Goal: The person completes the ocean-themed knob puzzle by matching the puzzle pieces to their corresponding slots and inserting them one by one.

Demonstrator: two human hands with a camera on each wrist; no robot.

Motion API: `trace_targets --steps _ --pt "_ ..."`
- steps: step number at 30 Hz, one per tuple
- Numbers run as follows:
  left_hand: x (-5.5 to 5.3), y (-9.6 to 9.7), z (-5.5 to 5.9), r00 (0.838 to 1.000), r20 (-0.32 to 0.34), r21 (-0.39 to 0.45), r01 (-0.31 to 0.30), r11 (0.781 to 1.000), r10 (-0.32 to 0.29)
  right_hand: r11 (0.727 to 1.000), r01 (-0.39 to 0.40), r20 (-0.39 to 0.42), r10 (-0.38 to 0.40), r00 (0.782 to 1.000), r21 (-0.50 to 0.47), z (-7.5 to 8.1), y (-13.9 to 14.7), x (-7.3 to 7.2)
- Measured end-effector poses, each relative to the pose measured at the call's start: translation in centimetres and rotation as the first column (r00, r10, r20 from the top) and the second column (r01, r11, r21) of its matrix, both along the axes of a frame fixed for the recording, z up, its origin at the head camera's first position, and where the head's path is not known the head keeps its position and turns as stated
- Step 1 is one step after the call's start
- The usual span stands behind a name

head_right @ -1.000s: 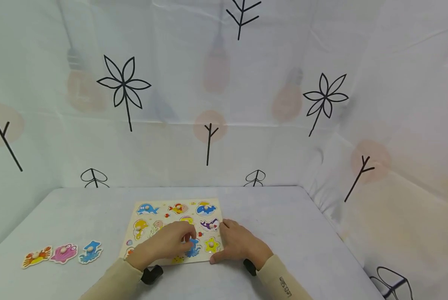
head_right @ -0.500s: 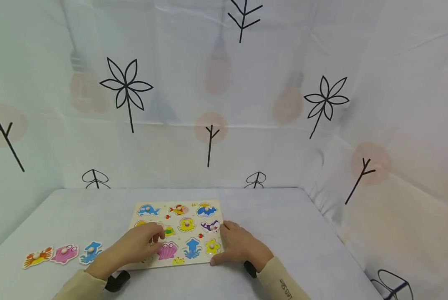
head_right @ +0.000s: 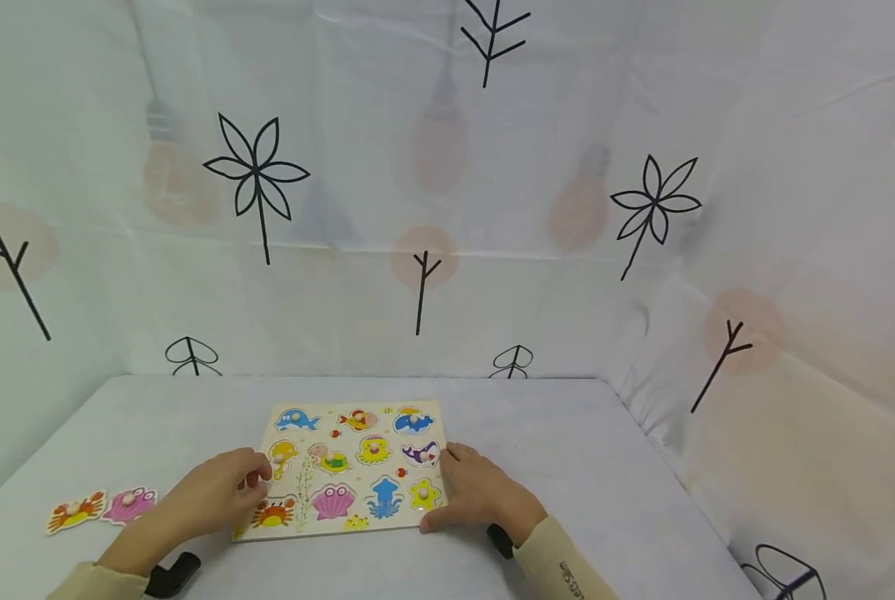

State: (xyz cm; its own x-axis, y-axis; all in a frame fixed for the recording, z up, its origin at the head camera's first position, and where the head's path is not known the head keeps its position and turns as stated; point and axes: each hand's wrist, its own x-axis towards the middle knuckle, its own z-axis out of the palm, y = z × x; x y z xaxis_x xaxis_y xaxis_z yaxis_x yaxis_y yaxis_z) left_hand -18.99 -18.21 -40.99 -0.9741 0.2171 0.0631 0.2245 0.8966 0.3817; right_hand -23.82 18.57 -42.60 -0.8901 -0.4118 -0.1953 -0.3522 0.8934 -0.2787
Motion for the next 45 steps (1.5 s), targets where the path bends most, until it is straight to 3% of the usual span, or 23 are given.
trace_targets --steps 10,17,29,33,39,45 --pt "0.3 -3.0 -0.8 0.999 -0.039 -0.061 -0.020 0.998 0.017 1.000 0.016 0.024 -0.015 1.000 -0.020 -0.3 0.2 0.1" --pt "0.6 -4.7 -0.3 0.999 -0.033 -0.070 -0.045 0.997 0.043 1.000 0.014 0.020 -0.014 1.000 -0.014 -0.5 0.1 0.2" --pt "0.7 -7.5 0.5 0.996 0.052 -0.070 -0.075 0.995 0.079 1.000 0.020 0.012 -0.020 1.000 -0.016 -0.3 0.0 0.1" --pt "0.7 -8.2 0.5 0.989 0.109 -0.061 -0.090 0.994 0.096 1.000 0.012 0.009 -0.012 1.000 -0.015 -0.3 0.0 0.0" --pt "0.5 -8.3 0.4 0.975 0.198 -0.024 -0.098 0.995 0.101 1.000 0.005 0.006 -0.005 1.000 -0.013 -0.2 0.1 -0.2" --pt "0.6 -8.3 0.3 0.969 0.224 -0.017 -0.099 0.995 0.100 1.000 -0.001 -0.001 0.001 1.000 -0.017 -0.3 0.1 -0.2"
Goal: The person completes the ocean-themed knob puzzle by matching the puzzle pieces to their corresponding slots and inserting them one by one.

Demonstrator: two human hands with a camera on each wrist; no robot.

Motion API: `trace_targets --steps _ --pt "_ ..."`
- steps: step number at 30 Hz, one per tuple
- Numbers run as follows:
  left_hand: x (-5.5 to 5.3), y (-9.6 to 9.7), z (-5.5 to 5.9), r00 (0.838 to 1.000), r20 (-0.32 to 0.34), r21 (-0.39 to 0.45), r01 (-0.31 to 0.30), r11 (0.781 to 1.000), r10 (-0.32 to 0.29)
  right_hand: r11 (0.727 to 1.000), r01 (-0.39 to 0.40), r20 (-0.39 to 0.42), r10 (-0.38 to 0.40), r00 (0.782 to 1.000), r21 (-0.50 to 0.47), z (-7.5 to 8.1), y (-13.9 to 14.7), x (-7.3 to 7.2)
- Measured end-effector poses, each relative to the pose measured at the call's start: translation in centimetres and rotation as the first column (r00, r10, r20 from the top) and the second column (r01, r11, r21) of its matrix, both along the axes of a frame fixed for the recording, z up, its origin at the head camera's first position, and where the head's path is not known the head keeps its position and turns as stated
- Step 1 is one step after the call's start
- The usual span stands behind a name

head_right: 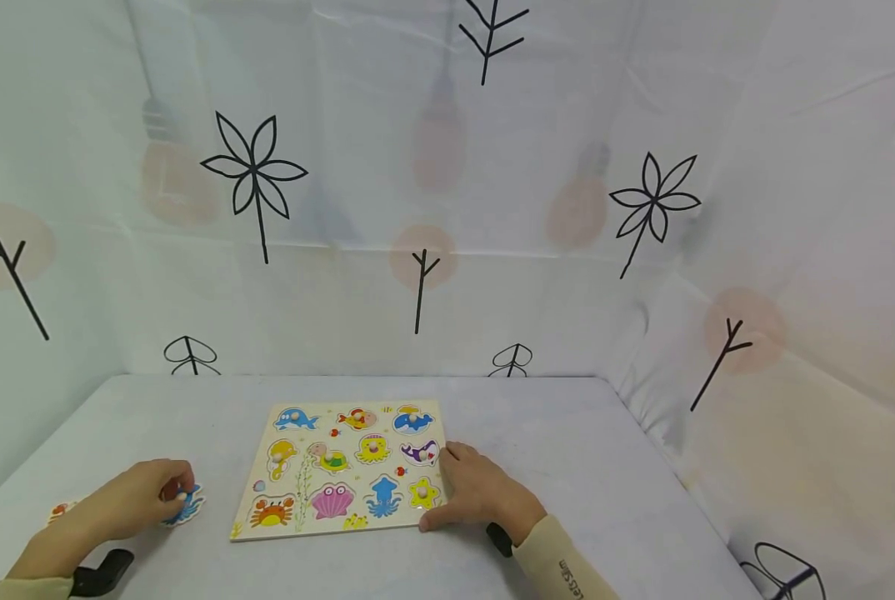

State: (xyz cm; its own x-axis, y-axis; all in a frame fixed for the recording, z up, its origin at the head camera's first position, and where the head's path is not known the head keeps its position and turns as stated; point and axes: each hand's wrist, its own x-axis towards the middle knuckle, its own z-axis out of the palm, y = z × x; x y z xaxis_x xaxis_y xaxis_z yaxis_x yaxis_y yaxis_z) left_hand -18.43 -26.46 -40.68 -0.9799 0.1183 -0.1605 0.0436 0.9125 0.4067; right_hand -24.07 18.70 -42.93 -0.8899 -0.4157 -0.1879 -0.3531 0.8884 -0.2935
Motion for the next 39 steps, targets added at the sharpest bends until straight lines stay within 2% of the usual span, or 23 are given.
trace_targets --steps 12,21,25,34,39 --pt "-0.2 -0.1 -0.6 1.000 0.005 -0.016 -0.007 1.000 0.007 1.000 -0.007 -0.012 0.007 1.000 0.003 0.1 -0.1 0.2" --pt "-0.1 -0.1 -0.6 1.000 -0.021 -0.015 -0.003 1.000 0.003 1.000 -0.009 -0.010 0.009 1.000 0.001 0.1 -0.1 0.2" --pt "-0.1 0.0 -0.5 0.999 -0.052 -0.007 -0.001 1.000 0.001 1.000 -0.012 -0.009 0.012 1.000 0.000 0.1 0.0 0.2" --pt "-0.3 1.0 -0.6 0.996 -0.093 -0.004 0.007 1.000 -0.008 1.000 -0.012 -0.010 0.012 1.000 0.000 0.1 -0.1 0.0" --pt "-0.4 2.0 -0.5 0.996 -0.091 0.004 0.014 1.000 -0.013 1.000 0.003 -0.001 -0.003 1.000 0.000 0.0 -0.1 0.0"
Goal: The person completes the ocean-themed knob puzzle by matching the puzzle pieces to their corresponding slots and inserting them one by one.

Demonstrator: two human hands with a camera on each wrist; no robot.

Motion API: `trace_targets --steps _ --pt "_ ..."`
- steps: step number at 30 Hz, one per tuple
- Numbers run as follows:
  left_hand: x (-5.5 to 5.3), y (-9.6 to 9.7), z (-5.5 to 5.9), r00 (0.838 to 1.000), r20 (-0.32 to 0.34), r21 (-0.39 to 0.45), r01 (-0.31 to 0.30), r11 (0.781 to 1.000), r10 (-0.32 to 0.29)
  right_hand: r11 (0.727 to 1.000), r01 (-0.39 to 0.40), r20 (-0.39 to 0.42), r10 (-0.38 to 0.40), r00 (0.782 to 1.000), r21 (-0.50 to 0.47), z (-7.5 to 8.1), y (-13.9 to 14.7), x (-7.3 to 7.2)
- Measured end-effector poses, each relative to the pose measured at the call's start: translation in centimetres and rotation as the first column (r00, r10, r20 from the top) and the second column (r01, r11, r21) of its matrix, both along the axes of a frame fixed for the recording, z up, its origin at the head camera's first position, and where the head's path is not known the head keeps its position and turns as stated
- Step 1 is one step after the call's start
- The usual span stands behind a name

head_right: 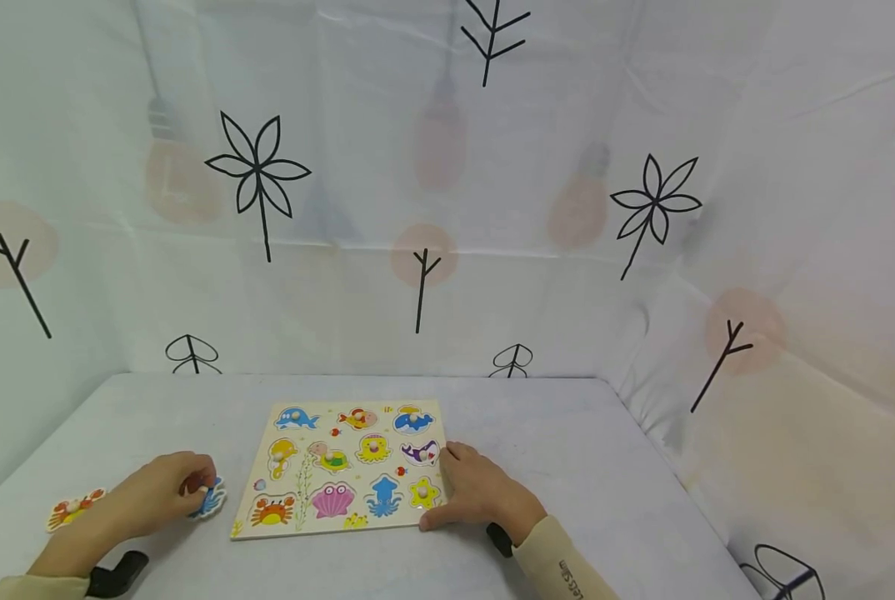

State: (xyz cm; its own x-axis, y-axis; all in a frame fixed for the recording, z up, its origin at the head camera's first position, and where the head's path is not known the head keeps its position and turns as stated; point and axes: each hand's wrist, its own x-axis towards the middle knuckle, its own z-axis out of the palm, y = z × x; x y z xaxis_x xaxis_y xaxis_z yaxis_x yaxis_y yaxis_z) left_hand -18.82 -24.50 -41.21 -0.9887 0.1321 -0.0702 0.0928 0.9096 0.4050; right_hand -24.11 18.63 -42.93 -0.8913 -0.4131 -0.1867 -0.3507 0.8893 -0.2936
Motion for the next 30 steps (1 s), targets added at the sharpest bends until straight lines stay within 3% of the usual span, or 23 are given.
trace_targets --steps 14,22,27,30 --pt "-0.1 3.4 1.0 0.993 -0.084 -0.004 0.088 0.996 -0.088 1.000 -0.001 0.001 0.001 1.000 0.003 -0.1 0.0 -0.1" --pt "-0.7 6.0 1.0 0.985 -0.115 0.011 0.133 0.991 -0.131 1.000 0.000 0.002 0.000 1.000 -0.001 0.1 0.1 0.0" --pt "-1.2 8.0 0.7 0.973 -0.139 0.006 0.187 0.982 -0.184 1.000 0.003 0.002 -0.003 1.000 0.002 0.1 0.0 0.0" --pt "-1.6 9.3 0.4 0.958 -0.163 -0.002 0.241 0.971 -0.238 1.000 0.003 0.002 -0.003 1.000 0.003 0.2 0.0 0.1"
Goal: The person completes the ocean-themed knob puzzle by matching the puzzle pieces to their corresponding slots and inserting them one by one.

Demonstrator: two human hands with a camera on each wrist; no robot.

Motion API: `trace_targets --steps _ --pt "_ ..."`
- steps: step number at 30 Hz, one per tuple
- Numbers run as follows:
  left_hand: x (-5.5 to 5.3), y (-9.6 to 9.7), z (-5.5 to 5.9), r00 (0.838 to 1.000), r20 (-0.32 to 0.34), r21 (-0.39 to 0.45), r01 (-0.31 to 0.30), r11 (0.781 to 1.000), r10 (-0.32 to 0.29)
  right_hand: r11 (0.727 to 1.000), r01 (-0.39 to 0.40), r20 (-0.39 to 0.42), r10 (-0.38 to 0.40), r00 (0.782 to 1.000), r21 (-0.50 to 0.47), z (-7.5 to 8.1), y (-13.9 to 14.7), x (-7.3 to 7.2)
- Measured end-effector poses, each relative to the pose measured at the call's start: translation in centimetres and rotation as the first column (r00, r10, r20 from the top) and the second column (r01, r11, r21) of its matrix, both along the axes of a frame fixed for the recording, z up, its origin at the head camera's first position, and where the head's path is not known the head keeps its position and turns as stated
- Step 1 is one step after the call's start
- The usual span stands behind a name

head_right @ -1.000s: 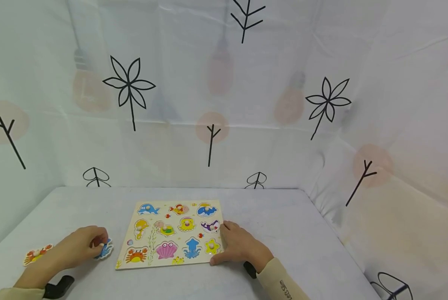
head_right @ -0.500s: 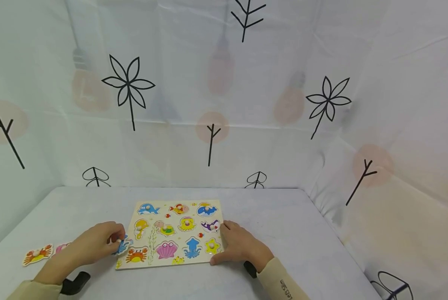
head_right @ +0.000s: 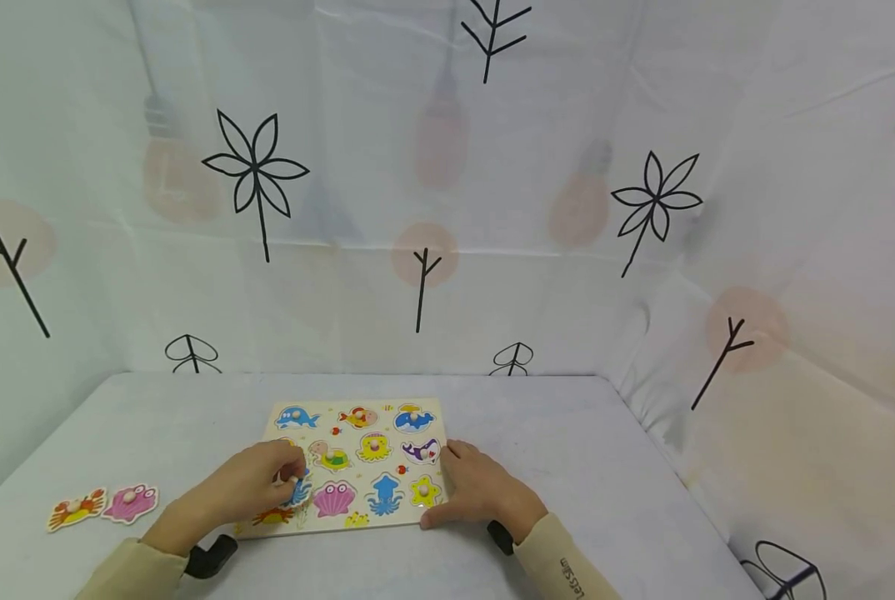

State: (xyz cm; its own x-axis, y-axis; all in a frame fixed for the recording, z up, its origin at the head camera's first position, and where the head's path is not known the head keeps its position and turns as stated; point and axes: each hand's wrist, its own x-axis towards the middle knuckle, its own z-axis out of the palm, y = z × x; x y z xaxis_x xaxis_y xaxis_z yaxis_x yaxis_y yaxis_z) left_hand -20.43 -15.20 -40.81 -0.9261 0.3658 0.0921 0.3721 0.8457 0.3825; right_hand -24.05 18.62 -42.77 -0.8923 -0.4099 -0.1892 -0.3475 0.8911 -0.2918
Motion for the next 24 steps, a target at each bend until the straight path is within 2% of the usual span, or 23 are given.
trace_targets --steps 4,8,12,19,24 --pt "-0.7 1.8 -0.4 0.997 -0.037 0.002 0.073 0.997 -0.073 1.000 -0.004 -0.002 0.004 1.000 -0.002 0.0 0.1 0.0" --pt "-1.0 3.7 -0.4 0.992 -0.024 0.004 0.124 0.992 -0.124 1.000 -0.010 -0.003 0.010 1.000 -0.005 0.1 0.1 0.0" --pt "-1.1 5.4 -0.4 0.989 0.008 0.005 0.145 0.989 -0.145 1.000 -0.012 -0.004 0.012 1.000 -0.005 0.1 0.1 0.0" --pt "-1.6 7.8 -0.8 0.982 0.010 0.023 0.186 0.982 -0.186 1.000 -0.024 -0.009 0.024 1.000 -0.011 0.1 0.1 0.0" --pt "-2.0 9.1 -1.2 0.981 0.037 0.014 0.190 0.982 -0.191 0.999 -0.035 -0.017 0.035 0.999 -0.008 0.1 0.2 0.0"
